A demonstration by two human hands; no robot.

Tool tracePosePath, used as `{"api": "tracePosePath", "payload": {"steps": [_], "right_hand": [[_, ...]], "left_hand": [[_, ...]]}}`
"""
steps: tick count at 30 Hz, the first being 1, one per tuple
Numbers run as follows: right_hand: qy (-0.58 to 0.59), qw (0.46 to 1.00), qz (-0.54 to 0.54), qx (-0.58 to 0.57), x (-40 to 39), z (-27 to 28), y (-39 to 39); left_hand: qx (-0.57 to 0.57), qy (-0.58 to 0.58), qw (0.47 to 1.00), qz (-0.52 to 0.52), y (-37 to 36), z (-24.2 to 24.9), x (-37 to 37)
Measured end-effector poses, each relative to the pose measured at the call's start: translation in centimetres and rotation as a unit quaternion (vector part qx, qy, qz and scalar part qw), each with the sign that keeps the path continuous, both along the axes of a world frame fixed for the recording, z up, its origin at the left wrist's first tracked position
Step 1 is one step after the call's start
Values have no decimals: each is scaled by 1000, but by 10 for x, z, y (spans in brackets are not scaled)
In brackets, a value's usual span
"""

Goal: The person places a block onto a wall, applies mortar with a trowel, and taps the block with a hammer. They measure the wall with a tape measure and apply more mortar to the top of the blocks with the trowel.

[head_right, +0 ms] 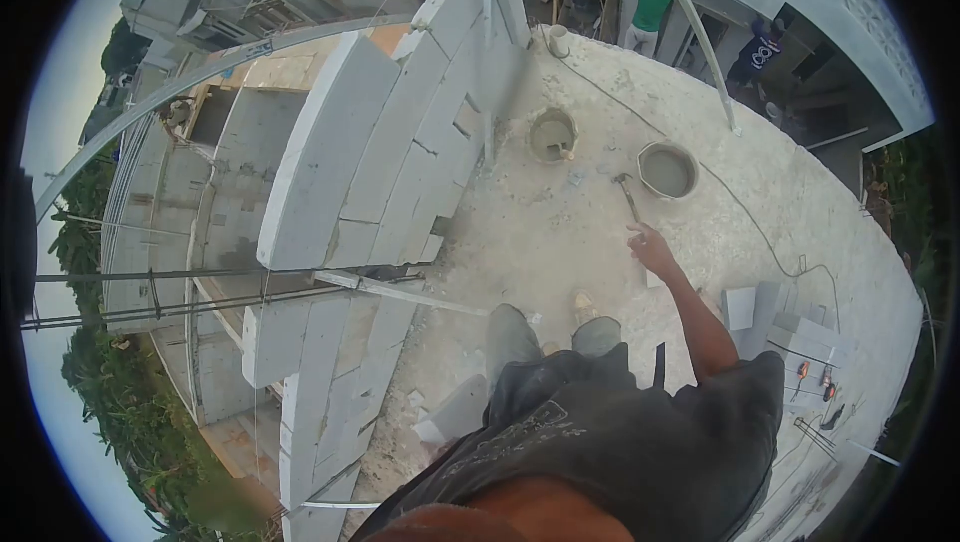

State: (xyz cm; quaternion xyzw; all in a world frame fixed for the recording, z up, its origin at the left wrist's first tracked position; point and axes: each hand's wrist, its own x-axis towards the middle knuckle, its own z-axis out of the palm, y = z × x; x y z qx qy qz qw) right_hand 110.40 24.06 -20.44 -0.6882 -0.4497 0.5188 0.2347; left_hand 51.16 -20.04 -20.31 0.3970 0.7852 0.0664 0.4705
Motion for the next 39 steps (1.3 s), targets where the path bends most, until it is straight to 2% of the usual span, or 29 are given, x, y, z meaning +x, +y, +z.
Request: {"api": "tracePosePath", "payload": {"steps": [1,2,3,4,6,8,9,10,13,14,16,18,19,22,24,26,28,30,34,36,37,39], "right_hand": [[-41,999,28,-20,9,-16,12],[-47,996,67,-27,16,-27,27],[-55,992,109,-40,25,-34,40],[-63,985,153,-58,33,-32,51],[-83,981,160,-76,44,-25,82],[-85,979,153,-106,40,-9,102],[-94,975,163,-120,45,-19,110],[-99,970,162,-150,37,-22,136],[-103,940,177,-272,31,-13,130],[-102,943,201,-245,27,-21,134],[-105,944,250,-187,28,-41,146],[-103,939,301,-132,16,-34,186],[-114,934,318,-113,11,-40,203],[-193,883,414,-108,-3,-69,275],[-268,859,428,-85,-13,-110,311],[-322,839,432,-76,-24,-163,349],[-351,824,434,-100,-35,-207,381],[-353,843,397,-90,-51,-259,408],[-283,902,314,-85,-69,-337,404],[-189,939,268,-108,-64,-355,374],[-141,953,242,-116,-63,-359,357],[-160,940,274,-123,-45,-368,301]], "left_hand": [[-17,-42,984,171,19,-35,0],[-11,-62,942,331,38,-69,0],[-6,-66,930,361,51,-89,7],[-3,-55,949,310,66,-106,13],[22,-40,971,234,93,-138,26],[16,-21,978,209,102,-158,35],[-4,11,976,216,139,-161,42],[-32,51,971,233,193,-155,56],[-102,126,956,244,339,-98,93],[-106,136,956,236,370,-93,98],[-54,131,968,206,398,-123,91],[-76,170,968,171,457,-106,98],[-75,194,968,143,484,-114,100],[-77,242,963,85,542,-120,113],[-70,263,960,59,590,-126,120],[-73,280,957,24,627,-152,126],[-61,290,955,-1,648,-203,125],[-37,302,952,-28,673,-257,125],[-20,296,955,-20,696,-359,142],[1,311,950,-5,695,-400,156],[21,309,951,-12,704,-409,166],[41,314,948,-29,706,-389,181]]}}
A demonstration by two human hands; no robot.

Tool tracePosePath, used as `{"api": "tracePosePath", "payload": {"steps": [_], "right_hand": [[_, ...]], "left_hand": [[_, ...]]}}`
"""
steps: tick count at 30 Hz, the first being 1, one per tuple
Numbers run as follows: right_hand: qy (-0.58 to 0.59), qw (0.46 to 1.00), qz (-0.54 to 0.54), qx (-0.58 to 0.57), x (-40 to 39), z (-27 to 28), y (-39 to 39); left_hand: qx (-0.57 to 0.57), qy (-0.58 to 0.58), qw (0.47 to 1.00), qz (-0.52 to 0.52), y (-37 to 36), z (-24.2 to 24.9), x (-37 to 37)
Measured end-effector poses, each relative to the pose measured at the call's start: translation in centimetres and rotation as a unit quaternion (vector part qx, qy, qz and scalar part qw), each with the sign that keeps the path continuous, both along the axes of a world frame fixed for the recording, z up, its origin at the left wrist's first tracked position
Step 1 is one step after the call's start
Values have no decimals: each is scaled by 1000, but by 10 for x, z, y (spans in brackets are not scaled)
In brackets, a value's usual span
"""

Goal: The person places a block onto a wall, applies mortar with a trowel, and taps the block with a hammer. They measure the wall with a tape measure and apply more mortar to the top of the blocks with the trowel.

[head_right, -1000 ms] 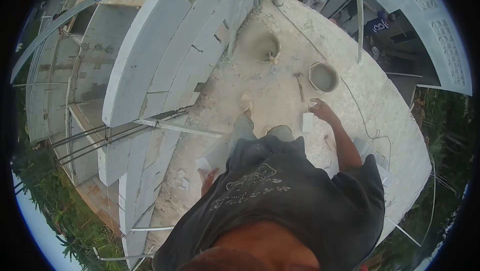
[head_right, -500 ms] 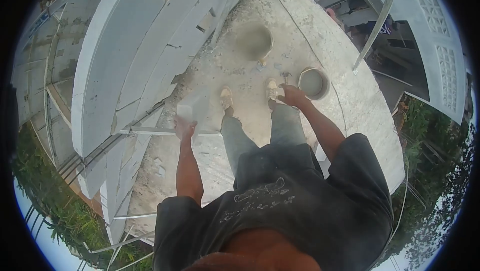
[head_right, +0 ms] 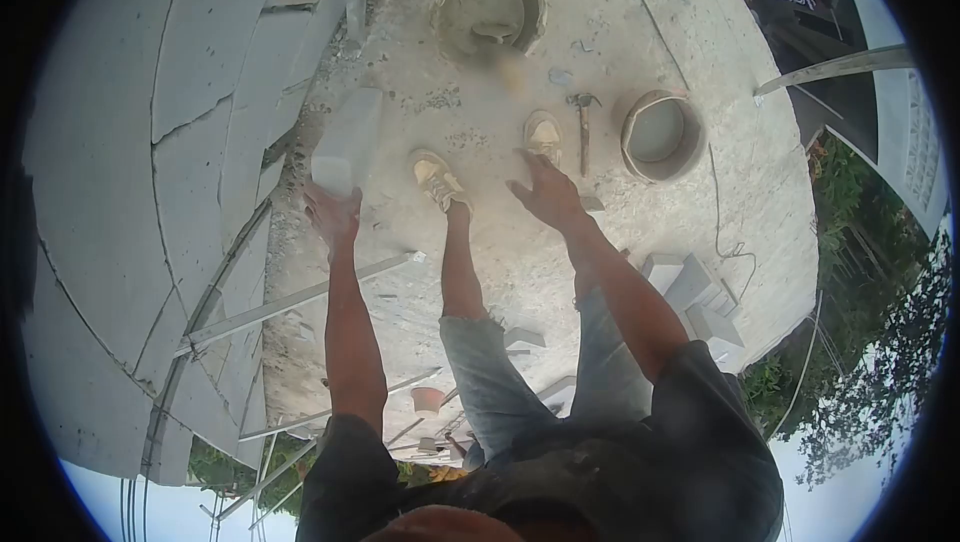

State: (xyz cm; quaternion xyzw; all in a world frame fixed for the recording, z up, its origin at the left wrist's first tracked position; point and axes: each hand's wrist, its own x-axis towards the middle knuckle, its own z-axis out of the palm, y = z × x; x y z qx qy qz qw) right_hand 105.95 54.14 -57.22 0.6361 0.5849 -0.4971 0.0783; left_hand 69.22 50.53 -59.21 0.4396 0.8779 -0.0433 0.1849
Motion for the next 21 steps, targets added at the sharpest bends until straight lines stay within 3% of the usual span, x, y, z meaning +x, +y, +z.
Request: {"api": "tracePosePath", "payload": {"steps": [2,5,7,9,12,17,21], "right_hand": [[43,998,40,17,19,-10,-59],[102,955,-136,-244,-14,30,-69],[161,939,-176,-247,-50,29,-56],[132,987,42,-79,-91,23,-20],[88,939,306,131,-152,-27,21],[140,805,511,267,-246,-134,72],[149,785,554,231,-308,-191,64]], "left_hand": [[-5,-10,1000,8,10,8,1],[5,-32,999,7,-6,12,-3],[16,-43,998,30,-26,9,-8],[13,-58,996,70,-54,5,-14],[48,-93,988,114,-105,-7,-29],[33,-123,983,129,-136,-13,-46],[45,-150,976,150,-139,-15,-51]]}}
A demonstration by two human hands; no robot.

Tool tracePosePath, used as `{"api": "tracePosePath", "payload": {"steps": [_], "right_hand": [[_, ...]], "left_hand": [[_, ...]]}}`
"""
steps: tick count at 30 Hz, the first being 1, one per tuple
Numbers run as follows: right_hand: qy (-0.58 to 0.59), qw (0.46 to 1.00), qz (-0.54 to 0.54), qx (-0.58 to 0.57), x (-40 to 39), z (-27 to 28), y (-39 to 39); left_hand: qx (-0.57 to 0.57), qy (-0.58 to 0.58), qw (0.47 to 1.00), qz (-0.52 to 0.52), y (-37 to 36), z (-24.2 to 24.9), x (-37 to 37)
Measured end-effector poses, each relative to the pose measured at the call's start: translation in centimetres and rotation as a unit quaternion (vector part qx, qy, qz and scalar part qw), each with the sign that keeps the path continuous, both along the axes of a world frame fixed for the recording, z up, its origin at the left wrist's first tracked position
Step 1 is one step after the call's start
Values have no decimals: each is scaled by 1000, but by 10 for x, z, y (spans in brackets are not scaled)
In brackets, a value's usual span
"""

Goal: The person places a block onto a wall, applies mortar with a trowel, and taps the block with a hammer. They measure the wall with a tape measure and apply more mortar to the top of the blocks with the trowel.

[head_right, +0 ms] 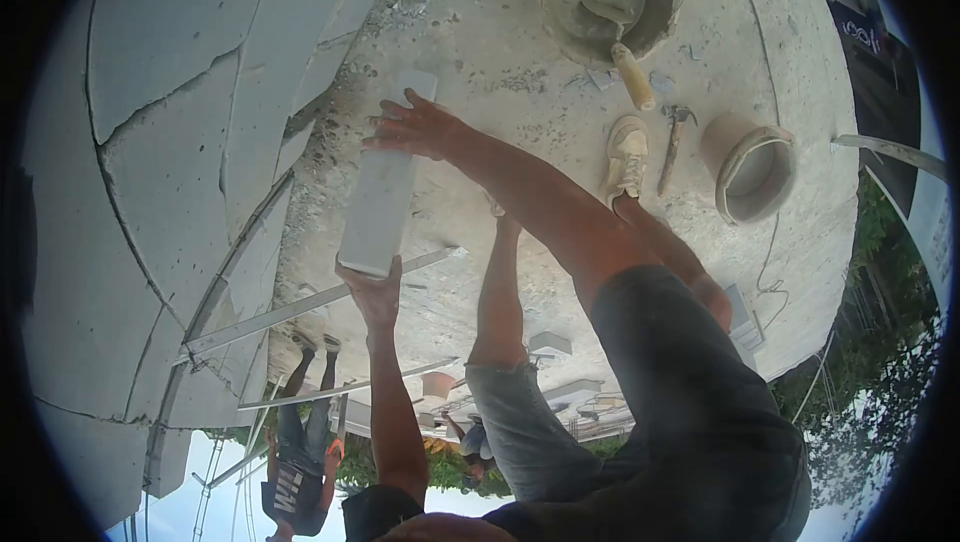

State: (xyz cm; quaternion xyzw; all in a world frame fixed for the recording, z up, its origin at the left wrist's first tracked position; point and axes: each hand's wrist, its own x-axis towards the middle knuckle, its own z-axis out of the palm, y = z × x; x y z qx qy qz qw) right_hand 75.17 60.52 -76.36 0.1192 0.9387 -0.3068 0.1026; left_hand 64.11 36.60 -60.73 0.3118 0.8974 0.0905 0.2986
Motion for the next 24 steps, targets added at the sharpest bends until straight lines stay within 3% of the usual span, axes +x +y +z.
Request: {"api": "tracePosePath", "payload": {"steps": [3,6,9,12,13,20,21,24], "right_hand": [[8,1000,6,-21,-26,-20,-11],[19,999,31,-28,-39,-20,-6],[23,998,61,-9,-34,-9,1],[51,998,28,-12,-29,-11,-18],[58,998,22,-10,-30,-12,-20],[95,994,-47,-7,-32,-14,-37],[84,995,-46,-3,-34,-17,-40],[75,989,-124,24,-19,-23,-51]], "left_hand": [[17,-35,998,45,-8,-4,-6],[36,73,996,-38,13,17,-1],[-31,216,951,-221,60,53,14],[-254,132,902,-323,102,38,29],[-308,170,848,-397,108,21,29],[-340,180,861,-334,132,-35,-5],[-349,221,839,-353,128,-43,0],[-371,157,874,-271,151,-36,12]]}}
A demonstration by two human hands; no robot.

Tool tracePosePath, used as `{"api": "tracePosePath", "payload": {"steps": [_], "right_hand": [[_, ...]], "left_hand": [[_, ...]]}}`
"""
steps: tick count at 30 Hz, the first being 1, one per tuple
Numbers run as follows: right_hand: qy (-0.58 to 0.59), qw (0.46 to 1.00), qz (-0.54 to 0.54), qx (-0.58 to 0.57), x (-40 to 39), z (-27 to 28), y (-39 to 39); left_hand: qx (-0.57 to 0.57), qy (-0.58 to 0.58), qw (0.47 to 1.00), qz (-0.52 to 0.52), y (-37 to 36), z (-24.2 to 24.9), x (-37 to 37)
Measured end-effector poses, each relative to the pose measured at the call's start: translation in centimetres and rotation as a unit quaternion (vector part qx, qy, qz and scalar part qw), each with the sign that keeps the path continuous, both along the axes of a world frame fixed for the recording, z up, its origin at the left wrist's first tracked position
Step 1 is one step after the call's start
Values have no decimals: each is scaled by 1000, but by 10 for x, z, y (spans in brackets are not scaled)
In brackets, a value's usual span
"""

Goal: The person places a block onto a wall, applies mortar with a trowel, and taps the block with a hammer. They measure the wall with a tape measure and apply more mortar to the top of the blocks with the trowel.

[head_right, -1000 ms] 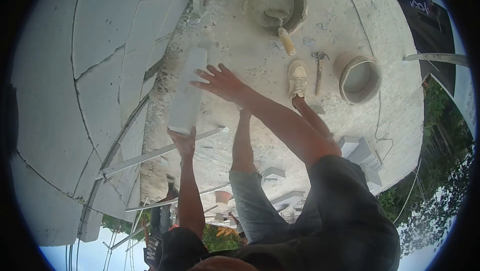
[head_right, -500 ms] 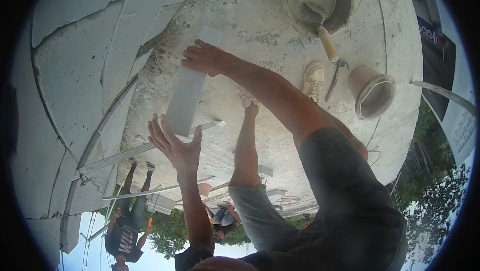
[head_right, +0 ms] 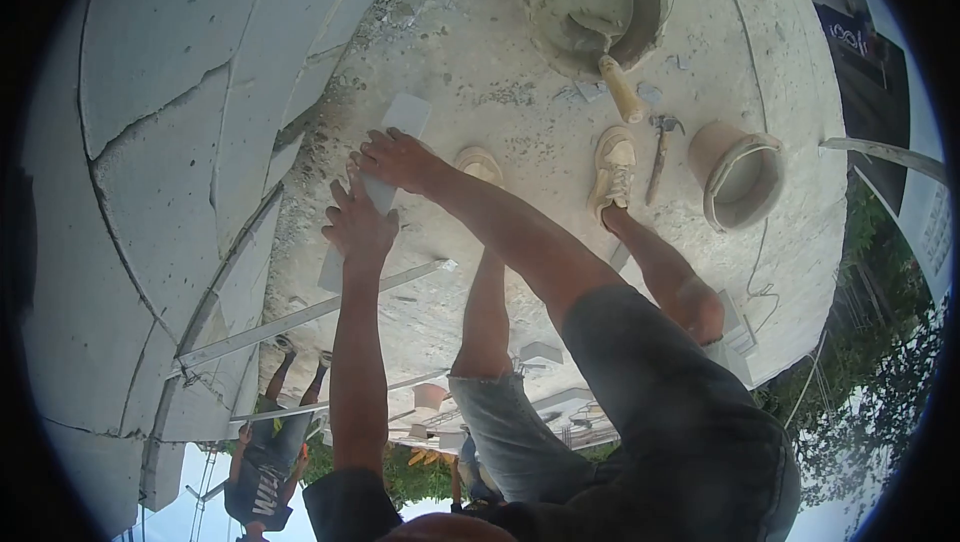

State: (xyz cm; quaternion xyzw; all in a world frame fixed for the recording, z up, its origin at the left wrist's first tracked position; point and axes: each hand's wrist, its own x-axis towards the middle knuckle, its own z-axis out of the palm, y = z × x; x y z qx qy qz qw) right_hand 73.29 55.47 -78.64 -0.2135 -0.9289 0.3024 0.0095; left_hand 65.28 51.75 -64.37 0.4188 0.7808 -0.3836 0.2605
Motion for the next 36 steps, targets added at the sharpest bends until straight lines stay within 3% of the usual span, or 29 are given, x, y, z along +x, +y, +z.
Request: {"api": "tracePosePath", "payload": {"steps": [3,4,7,10,11,12,13,14,17,18,19,20,22,23,24,27,31,33,36], "right_hand": [[-52,995,-88,1,37,26,5],[-77,991,-113,1,58,40,11],[-107,982,-107,-115,157,91,8],[-218,940,-126,-231,286,146,-19],[-230,930,-165,-235,329,178,-30],[-270,876,-233,-326,362,212,-35],[-247,886,-289,-265,398,239,-57],[-272,850,-338,-298,420,273,-65],[-276,764,-460,-359,465,347,-112],[-245,766,-462,-373,472,365,-136],[-216,727,-485,-436,466,392,-149],[-202,720,-454,-484,457,422,-156],[-215,760,-386,-476,441,455,-186],[-242,796,-382,-401,433,481,-190],[-208,797,-404,-397,435,491,-183],[-108,791,-475,-370,450,501,-168],[-45,799,-494,-340,498,471,-130],[-21,779,-531,-332,517,485,-118],[-34,736,-614,-283,530,461,-123]], "left_hand": [[10,-19,998,-62,-2,-29,-2],[4,-22,999,-40,0,-30,-3],[5,-42,999,10,-8,-26,-9],[34,-57,997,45,-24,-20,-22],[56,-79,994,56,-31,-11,-19],[73,-96,990,69,-43,2,-18],[105,-127,983,75,-52,19,-14],[140,-152,975,80,-59,40,-7],[229,-228,942,90,-48,132,17],[225,-237,941,91,-38,170,30],[226,-245,938,92,-26,209,41],[241,-259,932,80,-20,247,52],[277,-279,918,59,7,329,68],[294,-286,910,50,19,377,79],[305,-294,904,45,22,422,91],[368,-348,859,76,52,549,110],[440,-374,811,90,102,705,130],[479,-373,790,89,123,771,141],[508,-409,751,106,159,839,140]]}}
